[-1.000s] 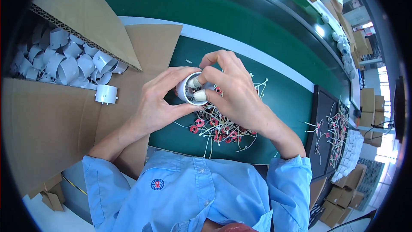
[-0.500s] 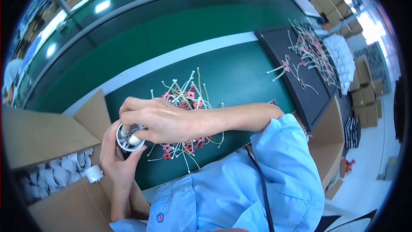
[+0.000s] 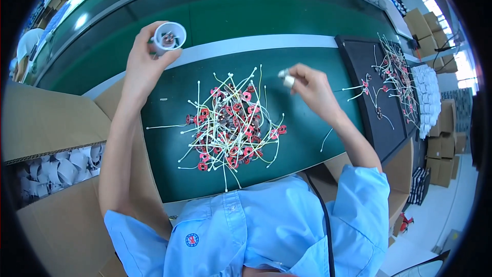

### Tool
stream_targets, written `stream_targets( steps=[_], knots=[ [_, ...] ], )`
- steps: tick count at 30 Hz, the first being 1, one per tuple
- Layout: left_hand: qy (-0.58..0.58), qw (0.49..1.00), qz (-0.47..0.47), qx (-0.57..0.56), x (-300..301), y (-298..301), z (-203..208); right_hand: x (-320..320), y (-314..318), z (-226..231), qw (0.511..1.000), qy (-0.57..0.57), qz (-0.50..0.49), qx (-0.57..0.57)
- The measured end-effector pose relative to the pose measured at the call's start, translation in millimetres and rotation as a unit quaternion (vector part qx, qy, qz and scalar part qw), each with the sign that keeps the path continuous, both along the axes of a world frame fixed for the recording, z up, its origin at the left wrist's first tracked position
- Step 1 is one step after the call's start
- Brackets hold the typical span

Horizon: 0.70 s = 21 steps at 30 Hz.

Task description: Assemble small electronic cooling fans by inserting motors into frames and managing wiring.

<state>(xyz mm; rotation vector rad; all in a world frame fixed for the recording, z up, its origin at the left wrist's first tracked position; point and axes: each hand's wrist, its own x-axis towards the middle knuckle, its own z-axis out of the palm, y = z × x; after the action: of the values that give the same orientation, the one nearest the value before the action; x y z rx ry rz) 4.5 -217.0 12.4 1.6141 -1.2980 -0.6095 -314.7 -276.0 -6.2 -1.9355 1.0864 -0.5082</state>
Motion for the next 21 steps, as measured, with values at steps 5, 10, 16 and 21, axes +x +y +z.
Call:
stream_targets(
  steps=[5, 10, 16, 21],
  knots=[
    [-0.009, 0.999, -0.018, -0.047, -6.5, -18.1, -15.9, 6.2, 8.9, -10.1, 0.991, -0.017, 0.050, -0.122],
    [-0.153, 0.978, -0.085, -0.116, -30.3, 16.4, 2.2, 67.8, -16.3, 13.6, 0.976, -0.213, 0.054, 0.014],
    [-0.140, 0.974, -0.090, -0.154, -31.3, 29.4, 5.1, 135.5, -16.4, 12.8, 0.942, -0.224, 0.186, 0.168],
    [-0.149, 0.973, -0.080, -0.158, -23.6, 34.1, 3.5, 150.3, -20.6, 10.9, 0.944, -0.166, 0.221, 0.179]
  ],
)
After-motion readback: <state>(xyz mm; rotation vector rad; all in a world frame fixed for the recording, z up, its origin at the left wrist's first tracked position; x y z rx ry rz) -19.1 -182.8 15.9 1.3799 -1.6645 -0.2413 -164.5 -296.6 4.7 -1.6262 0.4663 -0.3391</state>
